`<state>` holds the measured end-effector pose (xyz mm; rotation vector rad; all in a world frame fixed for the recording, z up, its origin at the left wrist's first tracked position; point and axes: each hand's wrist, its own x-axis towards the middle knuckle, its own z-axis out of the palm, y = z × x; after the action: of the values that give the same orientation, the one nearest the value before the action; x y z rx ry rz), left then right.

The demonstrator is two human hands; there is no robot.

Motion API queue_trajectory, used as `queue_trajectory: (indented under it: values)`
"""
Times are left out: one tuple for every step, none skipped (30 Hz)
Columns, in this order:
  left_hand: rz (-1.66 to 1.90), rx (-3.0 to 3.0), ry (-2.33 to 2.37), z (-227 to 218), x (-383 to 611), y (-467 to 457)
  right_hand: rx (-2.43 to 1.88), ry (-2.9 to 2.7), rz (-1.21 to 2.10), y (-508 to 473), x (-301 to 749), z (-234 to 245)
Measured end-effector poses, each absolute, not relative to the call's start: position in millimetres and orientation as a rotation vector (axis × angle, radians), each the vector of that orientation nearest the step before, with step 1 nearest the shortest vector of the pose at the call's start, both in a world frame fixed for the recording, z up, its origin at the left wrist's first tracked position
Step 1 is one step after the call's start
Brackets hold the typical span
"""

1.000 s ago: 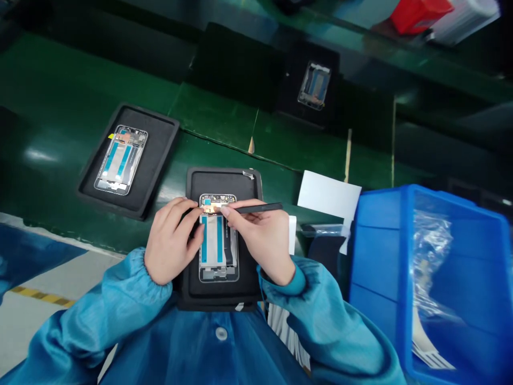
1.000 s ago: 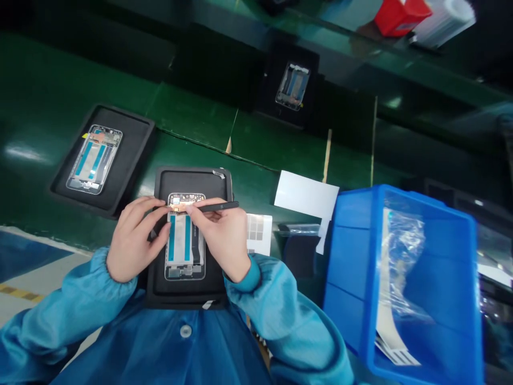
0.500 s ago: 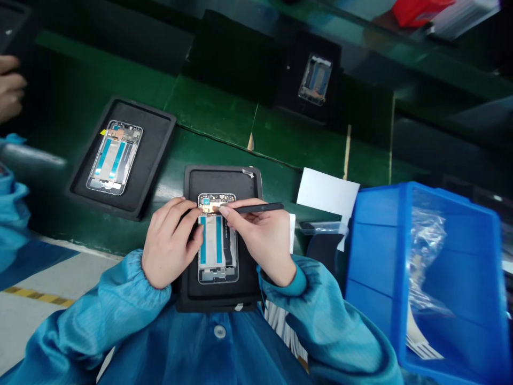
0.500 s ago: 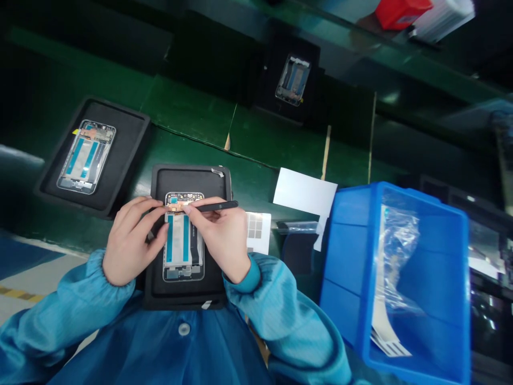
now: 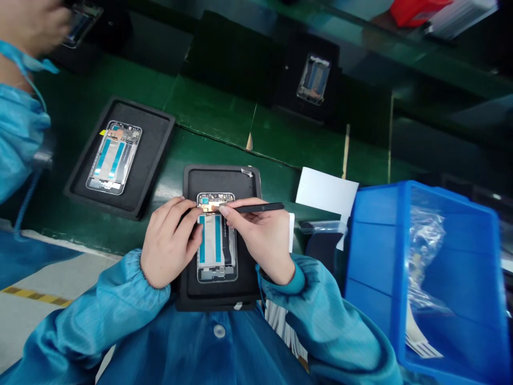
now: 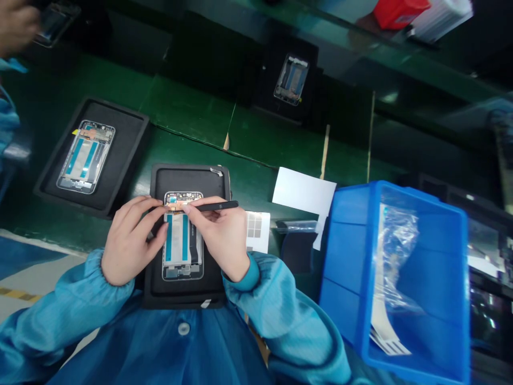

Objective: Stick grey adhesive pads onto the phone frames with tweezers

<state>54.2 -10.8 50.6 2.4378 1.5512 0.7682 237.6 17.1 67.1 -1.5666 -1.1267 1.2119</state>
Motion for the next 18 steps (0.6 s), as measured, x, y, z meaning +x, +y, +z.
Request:
queue_trajectory:
  values:
    - [0.769, 2.437, 1.551, 50.3, 54.1, -10.9, -1.563, -1.122, 1.214, 17.0, 237.5, 67.1]
    - [0.772, 2.436, 1.551, 50.1, 54.1, -11.0, -1.559, -1.118, 1.215, 17.0, 237.5, 66.9]
    - [0.771, 2.436, 1.551, 49.9, 54.0, -11.1, -1.558, -1.116, 1.217, 17.0, 237.4, 66.6]
    - [0.770, 2.437, 1.551, 49.8, 53.9, -11.2, -1.559, -1.114, 1.219, 17.1, 237.3, 66.2]
    - [0.768, 2.437, 1.552, 49.8, 53.9, -11.3, -1.561, -1.113, 1.222, 17.3, 237.2, 65.7]
    - [0.766, 2.438, 1.553, 49.8, 53.9, -11.3, -1.562, -1.113, 1.226, 17.4, 237.1, 65.4]
    - [0.765, 2.438, 1.553, 49.9, 53.9, -11.3, -1.562, -1.112, 1.232, 17.6, 237.1, 65.1]
    - [0.766, 2.438, 1.553, 49.9, 54.0, -11.3, -1.561, -1.110, 1.236, 17.8, 237.0, 65.0]
    - [0.769, 2.438, 1.552, 49.9, 54.0, -11.2, -1.560, -1.108, 1.238, 17.9, 237.0, 65.0]
    - [0.774, 2.439, 1.552, 49.9, 54.0, -11.2, -1.559, -1.108, 1.238, 18.0, 237.0, 65.0]
    - [0.776, 2.440, 1.550, 49.9, 54.0, -11.2, -1.560, -1.108, 1.236, 18.0, 237.1, 65.2]
    - [0.776, 2.441, 1.550, 49.8, 54.0, -11.1, -1.562, -1.111, 1.234, 18.0, 237.1, 65.3]
    - [0.773, 2.443, 1.550, 49.8, 53.9, -11.1, -1.565, -1.116, 1.231, 18.0, 237.2, 65.4]
    - [0.770, 2.444, 1.551, 49.8, 53.8, -11.1, -1.567, -1.122, 1.230, 17.9, 237.3, 65.4]
    - [0.764, 2.446, 1.551, 49.8, 53.7, -11.0, -1.568, -1.129, 1.230, 17.8, 237.4, 65.3]
    - [0.760, 2.446, 1.554, 49.9, 53.7, -11.0, -1.568, -1.135, 1.227, 17.7, 237.6, 65.2]
    - [0.756, 2.448, 1.556, 50.0, 53.7, -11.0, -1.567, -1.141, 1.224, 17.6, 237.7, 64.9]
    - [0.754, 2.449, 1.558, 50.2, 53.7, -11.1, -1.566, -1.146, 1.218, 17.6, 237.9, 64.5]
